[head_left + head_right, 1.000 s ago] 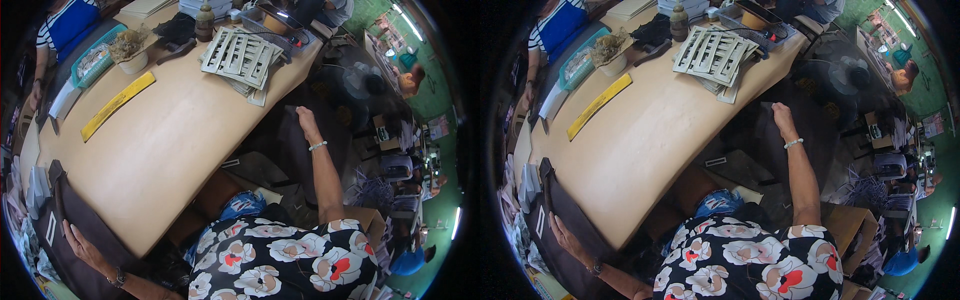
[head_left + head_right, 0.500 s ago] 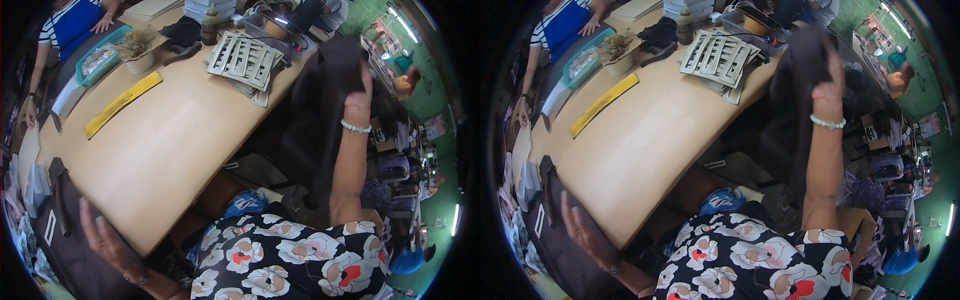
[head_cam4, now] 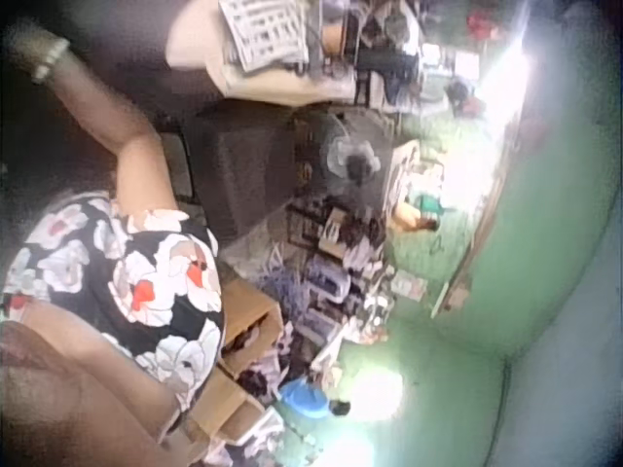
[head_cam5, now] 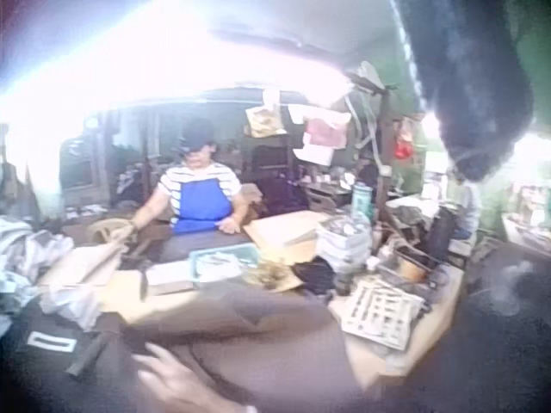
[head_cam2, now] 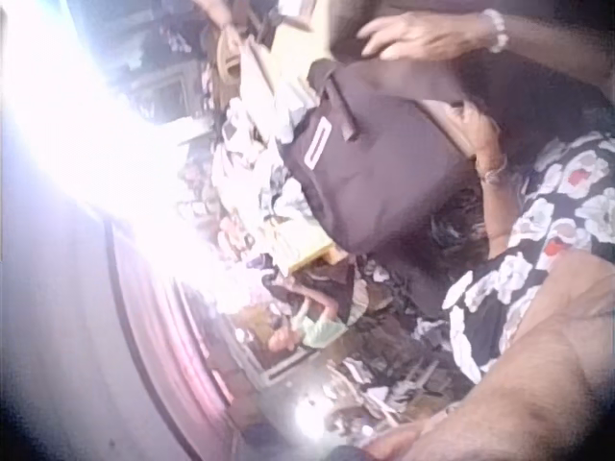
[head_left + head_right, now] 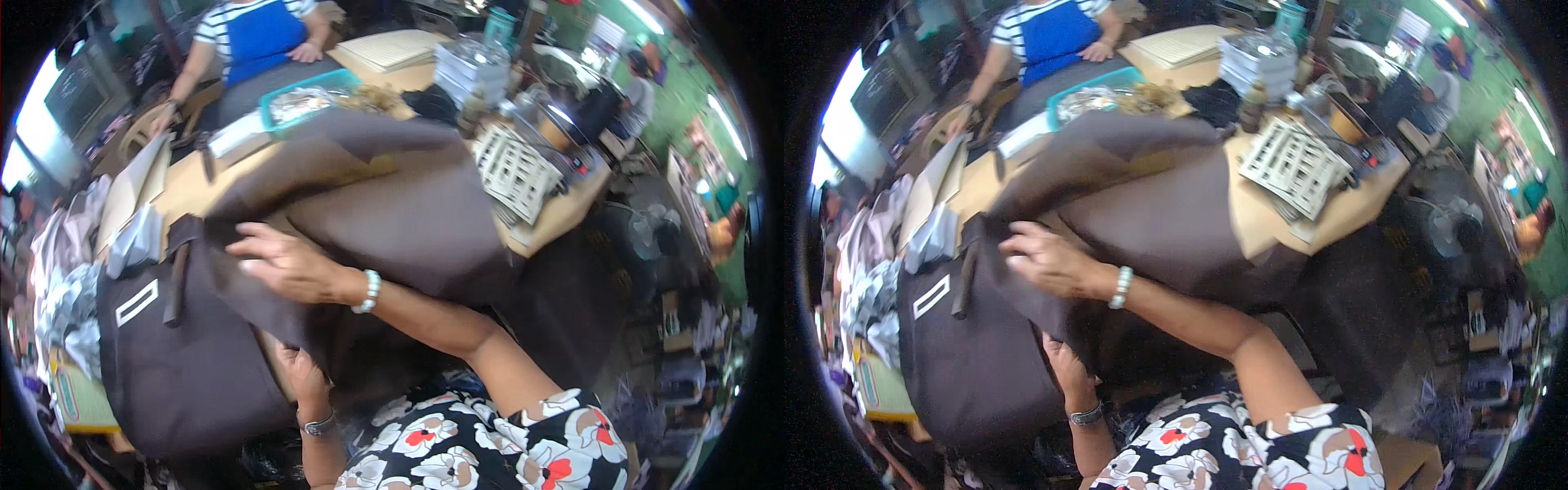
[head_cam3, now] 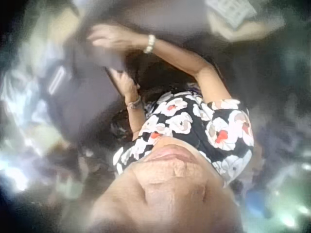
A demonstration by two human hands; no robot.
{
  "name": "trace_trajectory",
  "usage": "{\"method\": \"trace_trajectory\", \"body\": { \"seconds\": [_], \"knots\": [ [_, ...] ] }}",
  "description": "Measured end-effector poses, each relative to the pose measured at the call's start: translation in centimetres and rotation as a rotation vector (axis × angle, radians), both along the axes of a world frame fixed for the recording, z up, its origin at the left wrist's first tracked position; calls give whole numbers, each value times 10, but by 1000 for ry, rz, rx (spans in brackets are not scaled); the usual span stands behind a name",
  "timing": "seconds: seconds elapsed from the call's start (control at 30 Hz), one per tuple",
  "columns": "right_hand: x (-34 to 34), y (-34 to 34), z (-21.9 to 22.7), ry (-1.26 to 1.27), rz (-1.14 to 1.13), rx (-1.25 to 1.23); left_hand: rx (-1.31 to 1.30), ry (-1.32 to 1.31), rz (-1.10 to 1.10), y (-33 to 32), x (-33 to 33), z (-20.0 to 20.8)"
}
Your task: The person repeatedly measures and marks dark fabric on a table using a yellow ruler and a white rectangular template, then uses a hammer-like tool to press or cut along the marked lines. The person folds and repositions the fabric multiple times to continue the process.
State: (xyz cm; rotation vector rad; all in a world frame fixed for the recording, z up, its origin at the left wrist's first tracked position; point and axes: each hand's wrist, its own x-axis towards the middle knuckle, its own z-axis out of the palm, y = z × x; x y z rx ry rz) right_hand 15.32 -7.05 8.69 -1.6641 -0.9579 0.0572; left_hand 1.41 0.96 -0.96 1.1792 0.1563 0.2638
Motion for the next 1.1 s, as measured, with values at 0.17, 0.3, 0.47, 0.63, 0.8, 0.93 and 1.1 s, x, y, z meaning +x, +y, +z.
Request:
{"method": "trace_trajectory", "body": {
  "seconds": [0.17,0.3,0.47,0.63,0.8,0.93,1.1],
  "knots": [
    [17,-31,-60,5,-72,-292,-138,8,300,2,5,9],
    [9,-48,-67,-179,-133,-495,862,140,361,-6,-2,28],
    [-37,-81,-72,-513,-102,-701,686,149,335,5,-4,37],
    [1,-150,-70,-96,-556,-1037,961,182,259,38,-21,55],
    [21,-190,-81,-115,-763,-1017,1131,470,117,40,-18,71],
    [4,-196,-86,-163,-710,-1020,1544,365,255,31,-23,71],
    [-44,-211,-89,-169,-713,-907,1585,29,121,-19,-3,79]
  ]
}}
